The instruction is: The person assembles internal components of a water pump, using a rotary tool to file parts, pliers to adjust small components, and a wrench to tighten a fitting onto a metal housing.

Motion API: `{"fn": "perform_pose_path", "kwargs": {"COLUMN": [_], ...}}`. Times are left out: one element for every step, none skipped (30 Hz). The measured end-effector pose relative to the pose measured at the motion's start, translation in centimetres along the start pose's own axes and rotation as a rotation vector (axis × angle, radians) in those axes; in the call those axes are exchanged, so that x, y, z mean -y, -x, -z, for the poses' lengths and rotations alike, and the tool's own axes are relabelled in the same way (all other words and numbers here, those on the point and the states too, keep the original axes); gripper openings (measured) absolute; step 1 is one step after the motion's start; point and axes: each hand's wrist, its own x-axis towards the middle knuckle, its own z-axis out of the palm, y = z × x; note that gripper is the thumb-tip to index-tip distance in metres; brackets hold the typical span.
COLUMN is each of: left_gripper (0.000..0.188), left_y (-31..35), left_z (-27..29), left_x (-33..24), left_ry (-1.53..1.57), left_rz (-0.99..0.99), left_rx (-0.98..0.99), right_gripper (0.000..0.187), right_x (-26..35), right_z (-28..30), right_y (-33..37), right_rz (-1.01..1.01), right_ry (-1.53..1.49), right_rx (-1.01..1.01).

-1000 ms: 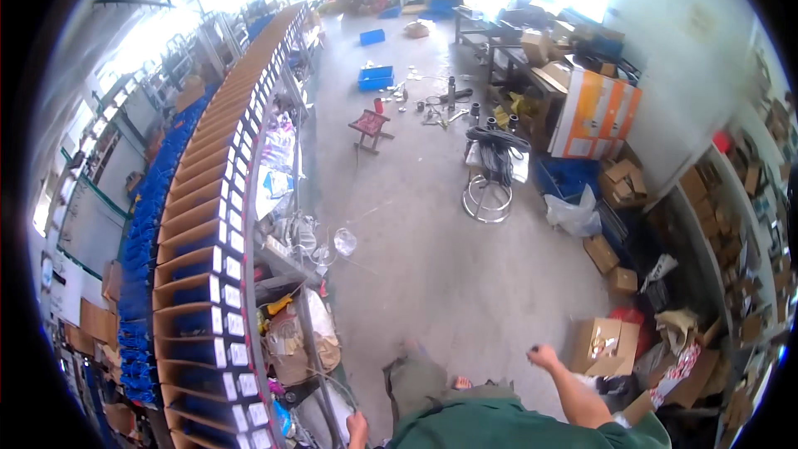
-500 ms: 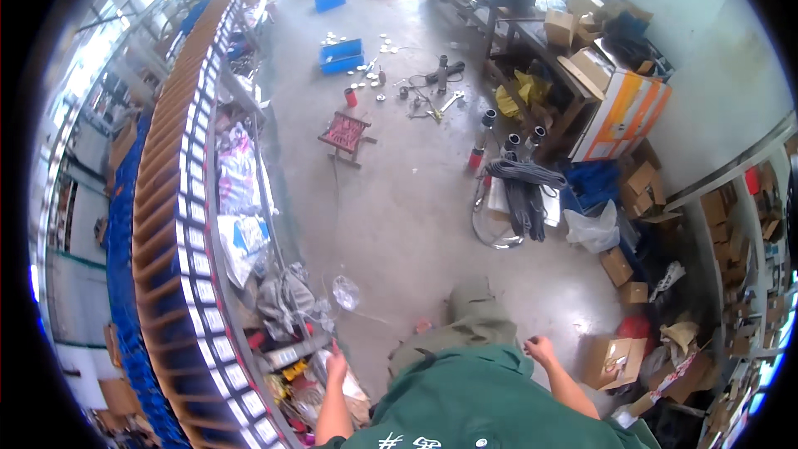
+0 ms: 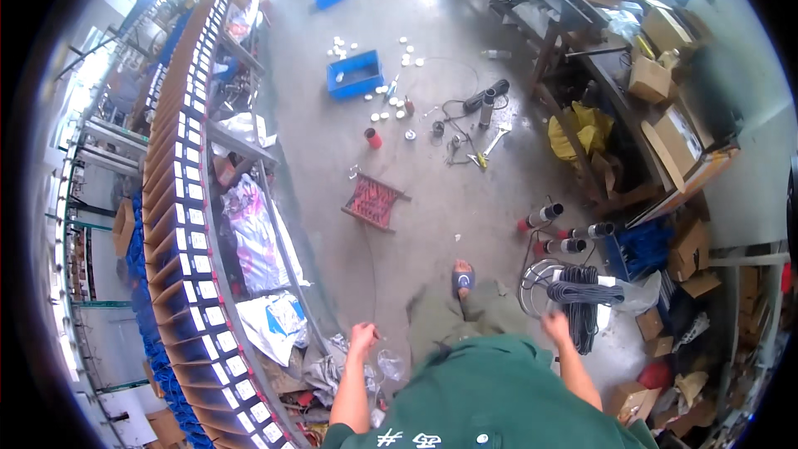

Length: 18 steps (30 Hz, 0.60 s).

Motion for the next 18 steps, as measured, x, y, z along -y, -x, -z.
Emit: {"fn": "perform_pose_path", "kwargs": {"left_gripper": [0.021,0.02,0.021,0.022,0.023,0.023,0.024,0.022,0.021,0.02,0.019,0.018,0.017,0.018,0.019,0.021,0.023,0.027], "left_y": [-0.1,-1.5,-2.8,-3.7,-4.7,-6.2,-7.7,-10.9,-14.4,-18.0,-21.2,-25.0,-29.1,-33.9,-40.7,-47.3,-53.8,-63.2], "left_z": [0.1,-0.6,0.1,1.0,1.9,3.3,4.9,5.3,5.8,5.9,6.1,6.4,6.6,5.7,4.9,2.6,-0.8,-5.0], "left_x": [-3.4,-7.2,-11.0,-14.6,-17.8,-20.7,-23.3,-27.3,-31.4,-36.8,-41.6,-45.6,-49.5,-54.4,-57.7,-61.7,-67.8,-70.7], "left_ry": [0.085,0.124,0.152,0.178,0.203,0.185,0.171,0.136,0.115,0.048,-0.009,-0.054,-0.102,-0.129,-0.151,-0.161,-0.149,-0.253], "left_rz": [0.06,0.021,0.031,0.046,0.068,0.071,0.078,0.05,0.026,-0.008,-0.03,-0.058,-0.081,-0.064,-0.103,-0.089,-0.168,-0.305], "left_rx": [0.052,0.038,0.024,0.012,-0.004,-0.035,-0.068,-0.04,-0.019,-0.001,-0.001,-0.002,-0.004,0.001,0.008,0.027,0.068,0.054], "right_gripper": [0.038,0.033,0.027,0.021,0.022,0.022,0.022,0.022,0.023,0.024,0.023,0.022,0.023,0.023,0.022,0.02,0.018,0.018], "right_x": [7.5,11.2,18.2,24.7,30.7,36.8,41.8,43.9,45.6,46.3,47.2,47.7,48.9,49.3,49.6,49.0,48.5,48.6], "right_z": [3.9,7.0,10.3,13.3,15.9,17.7,18.3,18.2,17.5,16.3,14.0,11.0,9.3,6.6,3.7,1.0,-1.5,-4.5], "right_y": [-2.7,-7.5,-10.3,-12.2,-13.4,-14.1,-14.8,-16.2,-17.9,-19.3,-20.9,-22.6,-23.6,-25.6,-27.9,-30.2,-31.8,-34.7], "right_rz": [0.165,0.259,0.237,0.304,0.32,0.294,0.267,0.256,0.247,0.177,0.101,0.127,-0.044,-0.11,-0.244,-0.301,-0.281,-0.427], "right_ry": [-0.143,-0.163,-0.462,-0.632,-0.731,-0.801,-0.863,-0.875,-0.887,-0.941,-1.015,-0.982,-0.929,-0.91,-0.936,-0.883,-0.914,-0.84], "right_rx": [-0.143,-0.216,-0.103,-0.107,-0.055,-0.045,-0.031,-0.086,-0.138,-0.154,-0.135,-0.16,-0.08,-0.1,-0.118,-0.141,-0.226,-0.291]}}
